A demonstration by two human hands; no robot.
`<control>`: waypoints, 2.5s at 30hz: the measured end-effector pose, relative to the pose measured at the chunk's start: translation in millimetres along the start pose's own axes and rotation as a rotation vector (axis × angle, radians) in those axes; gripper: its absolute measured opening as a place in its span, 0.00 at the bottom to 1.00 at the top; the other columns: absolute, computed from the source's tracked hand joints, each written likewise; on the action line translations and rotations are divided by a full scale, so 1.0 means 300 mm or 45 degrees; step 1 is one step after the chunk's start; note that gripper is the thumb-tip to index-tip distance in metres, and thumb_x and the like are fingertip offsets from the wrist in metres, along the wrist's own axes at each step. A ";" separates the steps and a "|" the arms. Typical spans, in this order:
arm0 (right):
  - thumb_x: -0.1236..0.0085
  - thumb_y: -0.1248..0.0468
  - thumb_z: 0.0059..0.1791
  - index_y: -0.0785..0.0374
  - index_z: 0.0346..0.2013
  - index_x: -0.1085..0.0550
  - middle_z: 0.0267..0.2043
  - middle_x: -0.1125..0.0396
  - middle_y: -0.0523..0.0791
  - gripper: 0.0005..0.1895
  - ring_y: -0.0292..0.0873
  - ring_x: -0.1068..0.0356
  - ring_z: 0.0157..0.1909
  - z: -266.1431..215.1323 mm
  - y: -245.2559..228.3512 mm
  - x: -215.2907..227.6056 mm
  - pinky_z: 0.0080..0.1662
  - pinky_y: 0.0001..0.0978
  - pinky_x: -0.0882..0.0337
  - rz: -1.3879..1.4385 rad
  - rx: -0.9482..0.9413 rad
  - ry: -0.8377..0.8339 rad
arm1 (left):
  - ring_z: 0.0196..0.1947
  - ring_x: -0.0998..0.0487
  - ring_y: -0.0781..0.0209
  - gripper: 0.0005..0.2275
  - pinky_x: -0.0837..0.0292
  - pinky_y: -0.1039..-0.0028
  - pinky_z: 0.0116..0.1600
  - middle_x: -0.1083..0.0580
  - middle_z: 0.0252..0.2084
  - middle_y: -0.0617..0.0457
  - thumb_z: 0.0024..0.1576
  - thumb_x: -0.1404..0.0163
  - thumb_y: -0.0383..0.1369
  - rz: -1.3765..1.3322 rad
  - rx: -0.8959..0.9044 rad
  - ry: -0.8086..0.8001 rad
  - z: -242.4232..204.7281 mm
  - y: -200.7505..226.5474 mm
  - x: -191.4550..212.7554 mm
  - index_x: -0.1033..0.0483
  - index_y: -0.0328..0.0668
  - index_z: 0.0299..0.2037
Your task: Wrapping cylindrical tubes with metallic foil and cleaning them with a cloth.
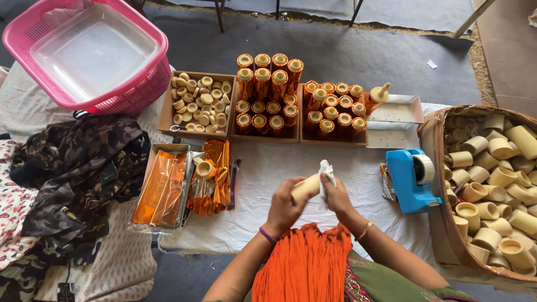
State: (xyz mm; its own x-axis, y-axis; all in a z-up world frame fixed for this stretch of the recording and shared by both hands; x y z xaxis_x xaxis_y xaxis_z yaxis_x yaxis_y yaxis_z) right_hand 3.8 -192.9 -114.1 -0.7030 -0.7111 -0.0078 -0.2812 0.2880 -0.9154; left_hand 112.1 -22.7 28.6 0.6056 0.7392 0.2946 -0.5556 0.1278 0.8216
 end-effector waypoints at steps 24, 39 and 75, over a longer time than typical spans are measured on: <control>0.44 0.57 0.55 0.65 0.41 0.28 0.37 0.30 0.46 0.13 0.40 0.28 0.36 -0.237 -0.400 -0.121 0.35 0.31 0.28 -0.575 1.057 -0.058 | 0.22 0.27 0.68 0.12 0.31 0.78 0.24 0.26 0.32 0.50 0.65 0.44 0.38 -0.907 0.795 0.052 -0.037 -0.345 -0.076 0.27 0.35 0.45; 0.41 0.57 0.54 0.64 0.36 0.26 0.32 0.30 0.40 0.12 0.33 0.30 0.31 -0.196 -0.310 -0.081 0.32 0.26 0.31 -0.512 0.899 -0.152 | 0.32 0.22 0.65 0.11 0.23 0.73 0.36 0.23 0.34 0.53 0.65 0.50 0.40 -0.423 0.705 0.024 -0.017 -0.315 -0.043 0.26 0.38 0.42; 0.41 0.52 0.55 0.67 0.40 0.27 0.26 0.34 0.41 0.19 0.32 0.39 0.21 -0.089 -0.104 -0.021 0.22 0.26 0.40 0.288 0.041 -0.169 | 0.30 0.26 0.67 0.18 0.26 0.80 0.29 0.28 0.41 0.46 0.62 0.44 0.41 -0.076 -0.167 0.058 0.098 0.099 0.065 0.32 0.37 0.51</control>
State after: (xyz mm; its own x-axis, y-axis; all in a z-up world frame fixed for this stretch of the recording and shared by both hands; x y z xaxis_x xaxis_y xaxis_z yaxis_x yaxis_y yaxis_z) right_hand -0.6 -180.3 -74.8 -0.6532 -0.7096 -0.2643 -0.1043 0.4300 -0.8968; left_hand 124.1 -24.0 73.0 0.6148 0.7567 0.2223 -0.5911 0.2555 0.7650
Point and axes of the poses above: each hand's wrist, its own z-axis towards the middle knuckle, its own x-axis out of the back of the hand, y = z × x, the point moved 10 cm from there along z, towards the middle knuckle
